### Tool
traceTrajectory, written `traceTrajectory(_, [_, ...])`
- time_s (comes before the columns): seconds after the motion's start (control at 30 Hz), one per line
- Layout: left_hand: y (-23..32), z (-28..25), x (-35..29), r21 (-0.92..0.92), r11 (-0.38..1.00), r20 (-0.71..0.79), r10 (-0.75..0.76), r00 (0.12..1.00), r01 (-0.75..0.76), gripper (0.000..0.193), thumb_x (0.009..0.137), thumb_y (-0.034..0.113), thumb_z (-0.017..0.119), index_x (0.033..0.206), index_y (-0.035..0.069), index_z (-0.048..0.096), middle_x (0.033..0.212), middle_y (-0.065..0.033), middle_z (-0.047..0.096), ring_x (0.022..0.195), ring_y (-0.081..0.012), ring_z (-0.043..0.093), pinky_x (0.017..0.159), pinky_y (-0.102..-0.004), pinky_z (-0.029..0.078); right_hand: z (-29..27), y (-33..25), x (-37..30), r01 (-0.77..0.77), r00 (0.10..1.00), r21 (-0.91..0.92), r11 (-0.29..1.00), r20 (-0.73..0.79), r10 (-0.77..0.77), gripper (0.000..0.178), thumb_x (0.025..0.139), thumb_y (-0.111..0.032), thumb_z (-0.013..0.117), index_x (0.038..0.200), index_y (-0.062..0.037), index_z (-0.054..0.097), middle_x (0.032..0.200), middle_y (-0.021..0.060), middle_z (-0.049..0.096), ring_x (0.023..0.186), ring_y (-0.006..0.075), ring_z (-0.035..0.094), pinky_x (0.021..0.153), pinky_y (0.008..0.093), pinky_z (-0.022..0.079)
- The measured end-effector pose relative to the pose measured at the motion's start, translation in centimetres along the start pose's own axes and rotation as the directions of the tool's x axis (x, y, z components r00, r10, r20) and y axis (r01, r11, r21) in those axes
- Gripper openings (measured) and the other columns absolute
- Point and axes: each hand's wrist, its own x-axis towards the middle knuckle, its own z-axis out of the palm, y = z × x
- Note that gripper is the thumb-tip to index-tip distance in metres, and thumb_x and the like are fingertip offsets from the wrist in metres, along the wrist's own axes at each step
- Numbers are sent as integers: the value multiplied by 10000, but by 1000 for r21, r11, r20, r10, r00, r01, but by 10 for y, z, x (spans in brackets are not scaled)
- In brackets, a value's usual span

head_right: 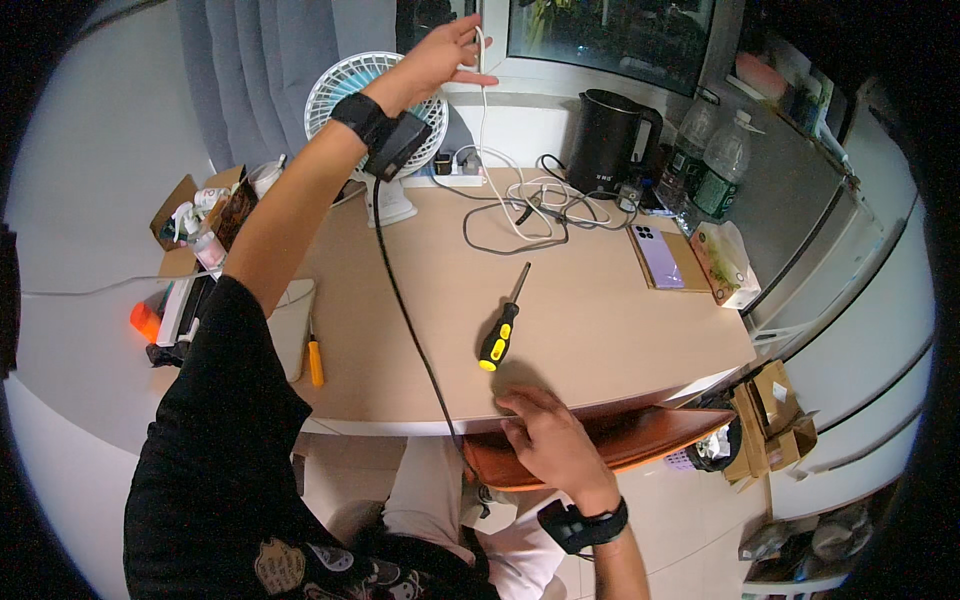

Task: The person uses a screwdriver to unscrew a screw from the base of a white electric fan on a desk. They then handle the fan's cord and a small black electronic device.

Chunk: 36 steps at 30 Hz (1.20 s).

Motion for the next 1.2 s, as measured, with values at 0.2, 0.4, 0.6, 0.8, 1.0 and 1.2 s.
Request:
traceTrajectory(0.2, [-11, 25, -33, 312, 948, 98, 27, 995, -57, 714, 879, -145, 423, 1540, -2, 193, 1590, -188, 228, 1428, -345, 337, 890, -380, 617, -33, -25, -5, 0, 985, -103, 995, 174, 18, 296, 883, -103, 632, 1164, -8, 634, 1212, 181, 611, 1114, 374, 587, 995, 428, 464])
traceTrajectory(0.4, [-14, 34, -45, 411, 907, 148, 36, 988, -94, 775, 821, -199, 376, 1545, 25, 212, 1579, -196, 255, 1390, -352, 394, 840, -345, 632, -15, -42, -56, 112, 993, -249, 962, 53, -102, 355, 842, -171, 692, 1179, -64, 655, 1331, 139, 551, 1282, 343, 482, 1094, 493, 376])
traceTrajectory(0.6, [20, 26, -53, 750, 662, -1, -14, 1000, 10, 588, 809, 90, 639, 1373, -6, 500, 946, -283, 682, 855, -353, 691, 782, -417, 538, -13, -20, -81, 147, 989, -464, 874, 43, -143, 668, 759, -4, 637, 1390, -203, 552, 1495, 97, 455, 1375, 297, 430, 1125, 459, 341])
traceTrajectory(0.8, [38, 35, -37, 904, 423, -23, 188, 982, -60, 323, 845, 195, 655, 1065, -39, 677, 874, -254, 697, 791, -414, 685, 744, -487, 542, -15, -12, -84, 188, 980, -438, 879, 18, -200, 652, 753, -15, 653, 1373, -200, 575, 1465, 103, 492, 1331, 308, 475, 1092, 444, 378])
traceTrajectory(1.0, [1, 14, 4, 659, 739, -150, -52, 987, 139, 262, 889, 186, 584, 835, -30, 722, 673, -160, 676, 614, -286, 677, 618, -393, 547, -46, -25, -72, 152, 985, -301, 941, 127, -119, 572, 739, -9, 669, 1300, -105, 615, 1411, 158, 512, 1233, 353, 534, 1052, 445, 424])
traceTrajectory(1.2, [-29, 11, 36, 499, 857, -1, 149, 989, -128, 300, 870, 184, 680, 975, -96, 688, 773, -108, 683, 697, -149, 618, 667, -281, 514, -78, -38, -46, 164, 982, -244, 956, 129, -135, 499, 727, -5, 665, 1225, -39, 638, 1347, 173, 537, 1212, 363, 535, 1033, 433, 441])
